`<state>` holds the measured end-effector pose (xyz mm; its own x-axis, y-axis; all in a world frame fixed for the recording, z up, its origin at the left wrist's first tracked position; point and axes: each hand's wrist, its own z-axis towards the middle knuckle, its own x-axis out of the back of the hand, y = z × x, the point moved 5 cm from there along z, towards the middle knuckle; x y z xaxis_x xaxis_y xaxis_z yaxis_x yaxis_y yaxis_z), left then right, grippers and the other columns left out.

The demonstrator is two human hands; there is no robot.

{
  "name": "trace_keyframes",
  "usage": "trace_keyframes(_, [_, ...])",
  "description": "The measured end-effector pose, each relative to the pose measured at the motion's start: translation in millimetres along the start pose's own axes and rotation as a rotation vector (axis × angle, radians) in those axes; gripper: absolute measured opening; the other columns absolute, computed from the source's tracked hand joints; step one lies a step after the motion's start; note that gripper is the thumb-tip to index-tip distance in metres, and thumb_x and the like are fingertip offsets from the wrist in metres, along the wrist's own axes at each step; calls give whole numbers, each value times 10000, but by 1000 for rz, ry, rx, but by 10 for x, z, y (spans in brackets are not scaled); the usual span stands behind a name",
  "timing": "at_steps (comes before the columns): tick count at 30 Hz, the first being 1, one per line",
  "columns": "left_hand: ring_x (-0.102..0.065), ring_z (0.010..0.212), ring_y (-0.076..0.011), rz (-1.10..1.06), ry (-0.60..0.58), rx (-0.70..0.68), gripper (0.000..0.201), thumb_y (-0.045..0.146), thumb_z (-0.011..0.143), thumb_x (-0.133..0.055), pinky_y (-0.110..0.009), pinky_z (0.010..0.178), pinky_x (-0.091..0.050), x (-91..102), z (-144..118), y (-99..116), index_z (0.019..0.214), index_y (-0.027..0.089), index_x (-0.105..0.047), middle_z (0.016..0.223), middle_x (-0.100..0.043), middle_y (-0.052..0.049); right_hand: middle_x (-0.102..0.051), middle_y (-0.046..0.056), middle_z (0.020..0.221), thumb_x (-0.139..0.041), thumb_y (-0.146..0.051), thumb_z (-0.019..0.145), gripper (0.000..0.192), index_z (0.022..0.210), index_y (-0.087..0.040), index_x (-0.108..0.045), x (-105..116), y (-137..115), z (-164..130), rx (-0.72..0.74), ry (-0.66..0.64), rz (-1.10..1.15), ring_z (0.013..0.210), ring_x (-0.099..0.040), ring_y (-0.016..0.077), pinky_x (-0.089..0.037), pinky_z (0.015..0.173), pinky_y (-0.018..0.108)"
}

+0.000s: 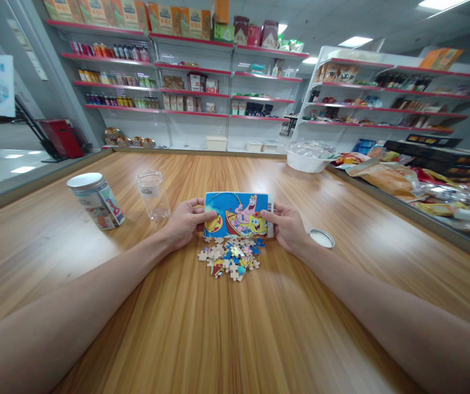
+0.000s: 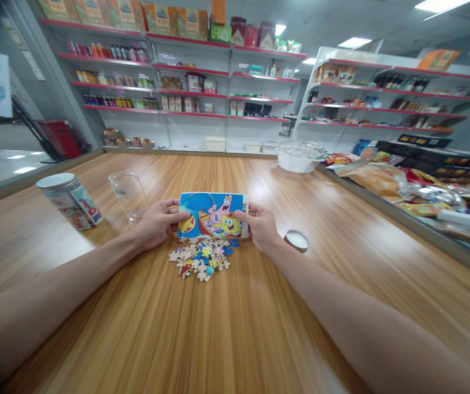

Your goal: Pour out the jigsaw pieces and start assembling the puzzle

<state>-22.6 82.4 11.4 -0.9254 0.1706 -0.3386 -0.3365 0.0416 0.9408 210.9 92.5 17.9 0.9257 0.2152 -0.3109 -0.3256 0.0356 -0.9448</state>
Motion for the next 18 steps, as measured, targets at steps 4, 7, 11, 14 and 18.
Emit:
trace_keyframes(4, [-740, 696, -199, 60, 56, -24, 483, 229, 619, -900, -271, 595, -622, 41, 11, 13, 1011, 112, -643, 857, -764, -89, -780, 86, 903, -882, -300, 596, 380, 925, -161, -753, 19, 34, 16, -18, 25, -32, 749, -750, 271, -635, 665, 392])
trace_keyframes(7, [-737, 692, -190, 95, 73, -44, 450, 261, 620, -900, -256, 593, -617, 48, 12, 31, 976, 99, -677, 874, -768, -99, -780, 84, 904, -886, -309, 590, 381, 917, -160, -759, 26, 48, 22, -25, 33, -52, 739, -749, 274, -639, 652, 394])
trace_keyframes(11, [-731, 676, -184, 126, 104, -37, 424, 272, 606, -903, -246, 591, -608, 61, 13, 29, 938, 97, -705, 864, -769, -99, -780, 82, 898, -882, -304, 599, 354, 901, -161, -764, 42, 55, 37, -17, 46, -73, 739, -750, 271, -638, 625, 373])
trace_keyframes(14, [-731, 675, -189, 120, 112, -23, 407, 262, 603, -903, -256, 595, -609, 70, 21, 16, 922, 98, -711, 856, -769, -99, -780, 86, 886, -882, -293, 601, 358, 912, -159, -765, 52, 71, 47, -25, 55, -82, 732, -750, 280, -636, 598, 375])
trace_keyframes(18, [-725, 657, -184, 113, 120, -21, 375, 238, 611, -893, -250, 575, -598, 74, 31, 15, 907, 95, -712, 835, -767, -97, -780, 78, 886, -883, -279, 603, 333, 889, -165, -760, 55, 80, 54, -18, 57, -62, 745, -751, 284, -643, 634, 394])
